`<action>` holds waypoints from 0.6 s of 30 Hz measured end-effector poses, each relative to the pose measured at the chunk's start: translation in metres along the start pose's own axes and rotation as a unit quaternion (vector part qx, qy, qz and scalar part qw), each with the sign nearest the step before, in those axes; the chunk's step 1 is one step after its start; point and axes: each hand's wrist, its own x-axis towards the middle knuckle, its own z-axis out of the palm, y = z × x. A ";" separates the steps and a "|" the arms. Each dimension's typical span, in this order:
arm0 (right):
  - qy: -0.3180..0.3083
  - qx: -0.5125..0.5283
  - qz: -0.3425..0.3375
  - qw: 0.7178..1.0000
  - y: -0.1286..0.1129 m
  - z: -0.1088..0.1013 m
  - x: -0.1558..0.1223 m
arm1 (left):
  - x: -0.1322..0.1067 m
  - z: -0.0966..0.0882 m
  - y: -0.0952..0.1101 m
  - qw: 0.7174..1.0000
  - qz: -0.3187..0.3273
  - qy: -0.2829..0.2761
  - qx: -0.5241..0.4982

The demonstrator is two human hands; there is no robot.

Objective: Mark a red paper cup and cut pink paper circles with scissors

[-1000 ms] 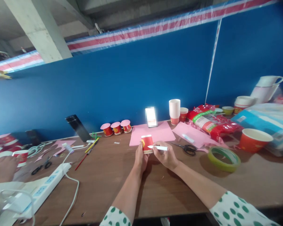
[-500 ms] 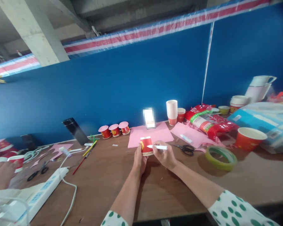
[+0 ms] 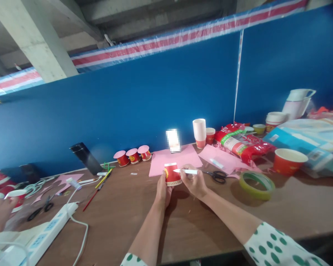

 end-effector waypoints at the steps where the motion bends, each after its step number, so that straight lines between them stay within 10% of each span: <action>1: 0.001 0.004 0.004 1.000 0.000 0.000 0.000 | 0.000 0.000 0.000 1.000 0.002 0.000 0.001; 18: 0.045 -0.026 0.009 0.999 0.003 -0.005 0.006 | 0.000 -0.003 -0.001 1.000 -0.009 -0.003 -0.022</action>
